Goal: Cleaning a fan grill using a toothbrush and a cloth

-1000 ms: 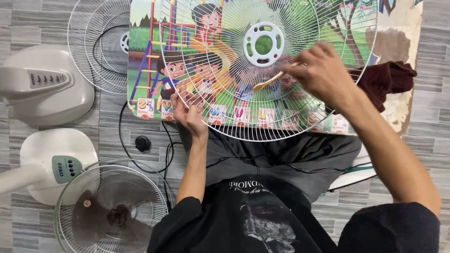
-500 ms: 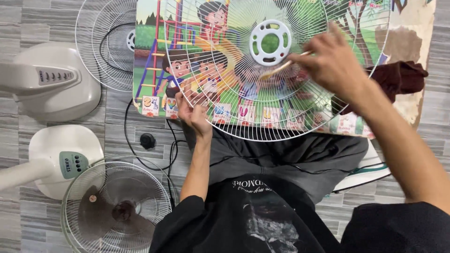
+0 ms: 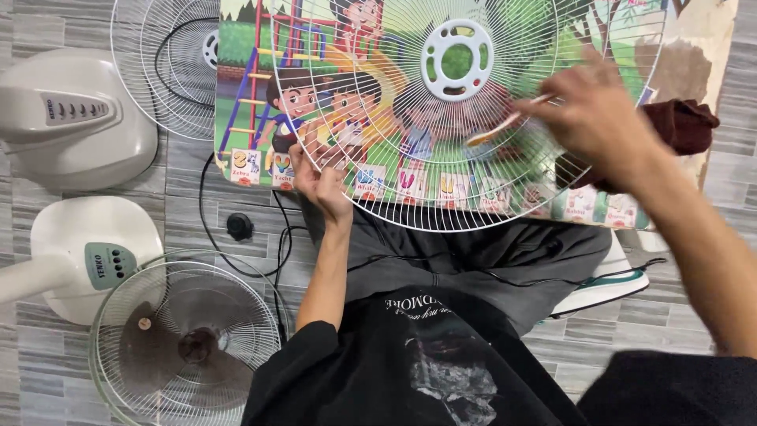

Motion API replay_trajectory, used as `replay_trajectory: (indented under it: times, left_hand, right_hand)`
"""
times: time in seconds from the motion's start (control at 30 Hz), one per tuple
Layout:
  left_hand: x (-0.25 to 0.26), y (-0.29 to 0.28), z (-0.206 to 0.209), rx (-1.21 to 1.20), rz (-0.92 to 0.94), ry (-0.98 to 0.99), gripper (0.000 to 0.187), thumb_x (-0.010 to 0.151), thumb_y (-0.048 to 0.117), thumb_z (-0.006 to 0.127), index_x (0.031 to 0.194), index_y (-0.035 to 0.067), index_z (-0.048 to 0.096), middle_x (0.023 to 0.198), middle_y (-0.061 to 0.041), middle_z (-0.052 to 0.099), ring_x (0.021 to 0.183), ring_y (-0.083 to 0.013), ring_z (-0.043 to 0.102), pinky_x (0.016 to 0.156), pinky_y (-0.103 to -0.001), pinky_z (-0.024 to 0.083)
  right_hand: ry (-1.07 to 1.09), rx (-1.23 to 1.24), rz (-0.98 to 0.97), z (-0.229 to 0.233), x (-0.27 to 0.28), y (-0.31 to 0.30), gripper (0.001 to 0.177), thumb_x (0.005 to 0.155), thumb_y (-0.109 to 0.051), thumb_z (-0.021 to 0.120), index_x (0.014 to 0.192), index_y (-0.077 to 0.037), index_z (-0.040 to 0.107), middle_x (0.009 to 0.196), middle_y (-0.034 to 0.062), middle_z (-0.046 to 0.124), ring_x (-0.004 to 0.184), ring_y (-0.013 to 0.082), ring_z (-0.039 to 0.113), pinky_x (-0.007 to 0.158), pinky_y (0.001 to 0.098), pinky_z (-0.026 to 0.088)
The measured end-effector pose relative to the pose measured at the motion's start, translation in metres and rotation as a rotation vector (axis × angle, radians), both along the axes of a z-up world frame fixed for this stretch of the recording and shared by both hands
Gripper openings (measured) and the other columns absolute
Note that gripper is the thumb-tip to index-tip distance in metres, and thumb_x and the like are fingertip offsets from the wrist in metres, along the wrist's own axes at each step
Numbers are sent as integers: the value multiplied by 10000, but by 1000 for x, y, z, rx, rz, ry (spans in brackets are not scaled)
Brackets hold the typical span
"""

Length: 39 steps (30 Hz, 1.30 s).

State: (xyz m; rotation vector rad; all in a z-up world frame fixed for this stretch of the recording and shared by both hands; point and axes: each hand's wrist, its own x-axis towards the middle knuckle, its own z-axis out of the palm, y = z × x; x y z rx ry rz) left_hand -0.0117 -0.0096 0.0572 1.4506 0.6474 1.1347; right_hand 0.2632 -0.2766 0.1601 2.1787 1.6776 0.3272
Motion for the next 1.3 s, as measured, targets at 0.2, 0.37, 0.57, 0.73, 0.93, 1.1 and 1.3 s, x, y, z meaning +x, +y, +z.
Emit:
replay_trajectory:
  times: [0.2,0.37,0.57,0.73,0.93,1.1,1.3]
  left_hand:
    - [1,0,-5,-25,12,-3,687,624,27,491,1285,-4,675,886,-5,566,907,-164,463,885,-323,411]
    - [-4,-3,5,-31,-10,47,743,618,-13,458,1337,3,644,945,-20,509,860,-157,461,834,-267,401]
    - [-2,-2,1,-24,-6,56,723,629,49,462,1327,0,645,872,-6,543,943,-185,428,931,-313,360]
    - [1,-1,-5,-27,14,44,727,628,48,461,1330,16,645,858,0,539,907,-166,451,877,-328,383]
    - [-4,-2,5,-16,-8,86,723,651,-3,433,1346,-17,631,894,-23,534,909,-177,419,851,-263,351]
    - [-3,-3,10,-28,-12,59,731,628,-22,429,1328,-24,639,1000,-41,551,853,-148,439,733,-228,366]
    - [13,6,-38,-189,114,-171,779,505,79,591,1267,-51,680,946,-102,461,814,-129,557,737,-270,648]
  right_hand:
    - [-291,-34,-142,-10,61,-56,376,1172,-424,608,1506,-596,611,1382,-198,672,1348,46,608,1527,467,25]
    - [92,30,-13,5,-5,-1,428,979,-263,659,1364,-450,656,1229,-42,717,1259,184,635,1396,505,147]
    - [-325,-33,-165,11,48,-47,343,1104,-483,609,1437,-567,598,1303,-173,687,1206,50,600,1296,360,292]
    - [-307,402,-185,6,35,-2,247,1077,-354,839,1324,-342,837,1028,-70,739,685,2,587,492,144,441]
    - [208,698,-196,-8,-18,113,235,1101,-105,581,1212,4,757,770,99,641,467,128,469,303,244,378]
    - [494,556,-189,-2,-72,170,247,1006,-13,533,1234,65,588,827,230,671,454,234,572,275,308,489]
    - [430,398,-156,-33,-107,100,390,1037,-223,472,1413,-214,571,840,61,623,554,275,694,491,434,562]
